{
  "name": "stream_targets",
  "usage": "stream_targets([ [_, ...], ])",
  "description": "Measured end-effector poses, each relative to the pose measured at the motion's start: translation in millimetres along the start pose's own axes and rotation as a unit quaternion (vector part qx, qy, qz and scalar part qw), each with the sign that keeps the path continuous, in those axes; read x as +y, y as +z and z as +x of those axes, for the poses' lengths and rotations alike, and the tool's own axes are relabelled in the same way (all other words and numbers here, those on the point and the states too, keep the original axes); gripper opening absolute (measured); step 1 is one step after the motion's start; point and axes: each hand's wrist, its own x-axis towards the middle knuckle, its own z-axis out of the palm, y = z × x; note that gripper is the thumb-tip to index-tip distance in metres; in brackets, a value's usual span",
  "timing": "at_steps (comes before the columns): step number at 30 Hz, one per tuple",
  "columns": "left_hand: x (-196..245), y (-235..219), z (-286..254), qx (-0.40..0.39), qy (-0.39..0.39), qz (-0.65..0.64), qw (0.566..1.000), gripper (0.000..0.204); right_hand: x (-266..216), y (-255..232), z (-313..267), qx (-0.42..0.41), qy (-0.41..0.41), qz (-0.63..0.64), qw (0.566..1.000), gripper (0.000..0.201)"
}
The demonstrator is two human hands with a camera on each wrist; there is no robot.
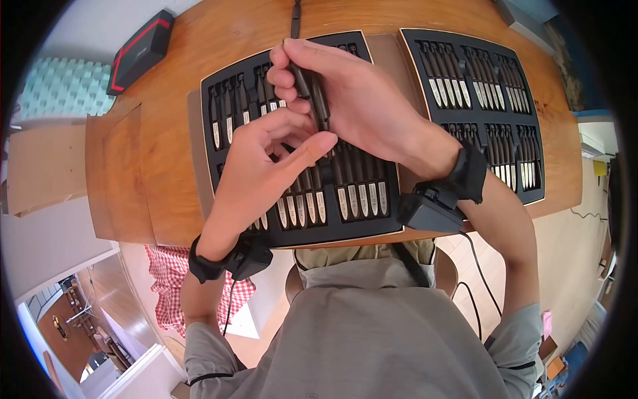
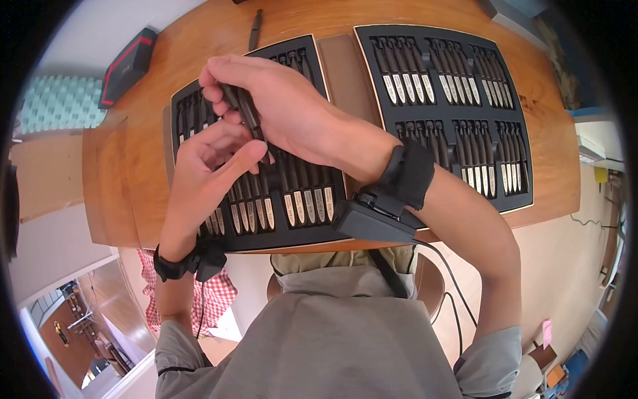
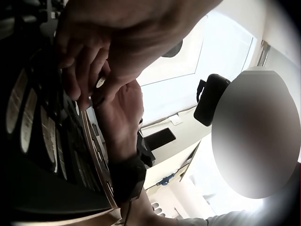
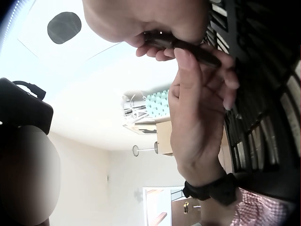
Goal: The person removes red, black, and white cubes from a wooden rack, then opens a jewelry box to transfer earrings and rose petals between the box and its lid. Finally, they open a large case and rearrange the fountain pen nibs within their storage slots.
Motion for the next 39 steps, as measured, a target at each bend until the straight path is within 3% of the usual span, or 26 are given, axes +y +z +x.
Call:
stream_targets([
  [2,-3,0,-2,-0.007,0.009,-0.073,0.997,0.026,2,0,0,-0.01,-0.015,-0.017,1.0,0.03],
  [9,1,-5,-9,-0.022,0.009,-0.045,0.999,0.021,4,3,0,-0.012,-0.027,-0.072,0.997,0.036],
  [11,1,-8,-12,-0.022,-0.03,-0.052,0.998,0.019,4,2,1,-0.008,-0.028,-0.072,0.997,0.036],
  [13,-3,-15,-21,0.003,-0.02,-0.029,0.999,0.02,1,2,4,-0.009,-0.114,-0.128,0.985,0.036],
  [15,-5,-27,-32,0.024,-0.008,-0.005,1.0,0.023,-5,7,5,0.031,-0.137,-0.142,0.98,0.036],
  [16,-4,-35,-38,0.049,-0.004,0.038,0.998,0.036,-7,8,5,0.072,-0.16,-0.156,0.972,0.036],
  [17,-3,-43,-44,0.075,0.001,0.08,0.994,0.051,-4,3,13,0.061,-0.171,-0.165,0.969,0.036],
  [20,-9,-63,-61,0.098,0.018,0.102,0.99,0.062,0,-1,11,0.067,-0.194,-0.219,0.954,0.033],
  [25,-11,-71,-81,0.114,-0.01,0.126,0.985,0.068,0,10,2,0.078,-0.176,-0.248,0.95,0.032],
  [33,-9,-69,-86,0.071,-0.093,0.159,0.98,0.061,2,11,-1,0.068,-0.156,-0.295,0.94,0.034],
  [39,-6,-63,-86,0.07,-0.076,0.198,0.975,0.057,3,9,0,0.066,-0.148,-0.286,0.944,0.041],
])
